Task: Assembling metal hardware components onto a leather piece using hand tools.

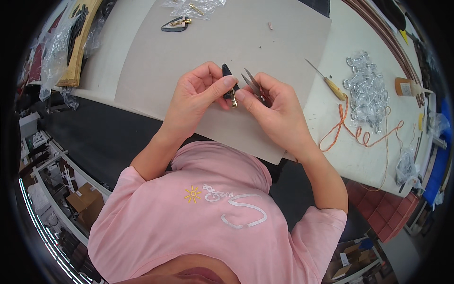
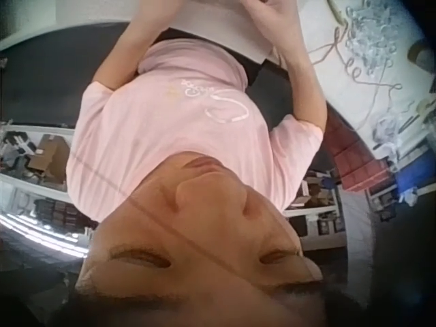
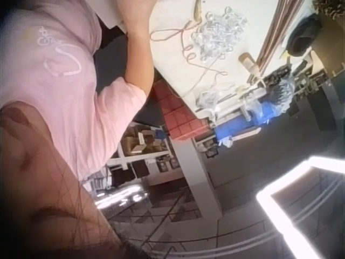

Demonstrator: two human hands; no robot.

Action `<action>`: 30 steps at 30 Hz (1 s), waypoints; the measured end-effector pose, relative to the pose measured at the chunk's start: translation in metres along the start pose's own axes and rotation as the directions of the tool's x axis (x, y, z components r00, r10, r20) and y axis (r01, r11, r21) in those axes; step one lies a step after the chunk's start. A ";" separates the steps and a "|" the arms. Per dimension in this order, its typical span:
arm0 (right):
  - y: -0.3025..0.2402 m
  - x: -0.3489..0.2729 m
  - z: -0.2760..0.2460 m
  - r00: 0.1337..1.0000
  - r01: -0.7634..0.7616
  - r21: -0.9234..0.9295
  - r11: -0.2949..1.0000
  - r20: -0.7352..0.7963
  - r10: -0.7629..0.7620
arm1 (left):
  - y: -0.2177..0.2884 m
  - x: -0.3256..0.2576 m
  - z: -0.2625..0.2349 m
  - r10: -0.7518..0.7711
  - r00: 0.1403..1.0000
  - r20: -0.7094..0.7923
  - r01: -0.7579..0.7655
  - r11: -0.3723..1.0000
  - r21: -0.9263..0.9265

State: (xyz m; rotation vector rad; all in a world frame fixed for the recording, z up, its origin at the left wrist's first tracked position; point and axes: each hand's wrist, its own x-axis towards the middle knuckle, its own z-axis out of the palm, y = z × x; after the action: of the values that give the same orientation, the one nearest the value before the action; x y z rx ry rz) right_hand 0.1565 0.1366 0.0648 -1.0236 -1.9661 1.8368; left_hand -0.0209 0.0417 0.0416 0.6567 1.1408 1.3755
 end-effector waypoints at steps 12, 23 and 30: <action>-0.011 -0.006 0.008 0.988 0.080 0.053 0.995 -0.133 -0.072 | 0.010 0.003 -0.006 0.103 0.993 -0.059 -0.107 0.992 -0.064; -0.013 0.002 -0.008 0.965 0.152 -0.091 0.984 -0.201 -0.167 | 0.014 -0.009 0.004 -0.055 0.996 0.076 0.063 0.992 -0.111; -0.008 -0.017 -0.021 0.851 0.252 -0.603 0.756 -0.233 -0.470 | 0.006 -0.005 -0.011 -0.122 0.989 0.086 0.127 0.990 -0.054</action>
State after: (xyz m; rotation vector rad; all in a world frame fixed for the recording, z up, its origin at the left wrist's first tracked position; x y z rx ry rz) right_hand 0.1797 0.1422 0.0802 -0.9361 -2.2854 0.7896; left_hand -0.0324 0.0347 0.0445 0.5844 1.0537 1.2601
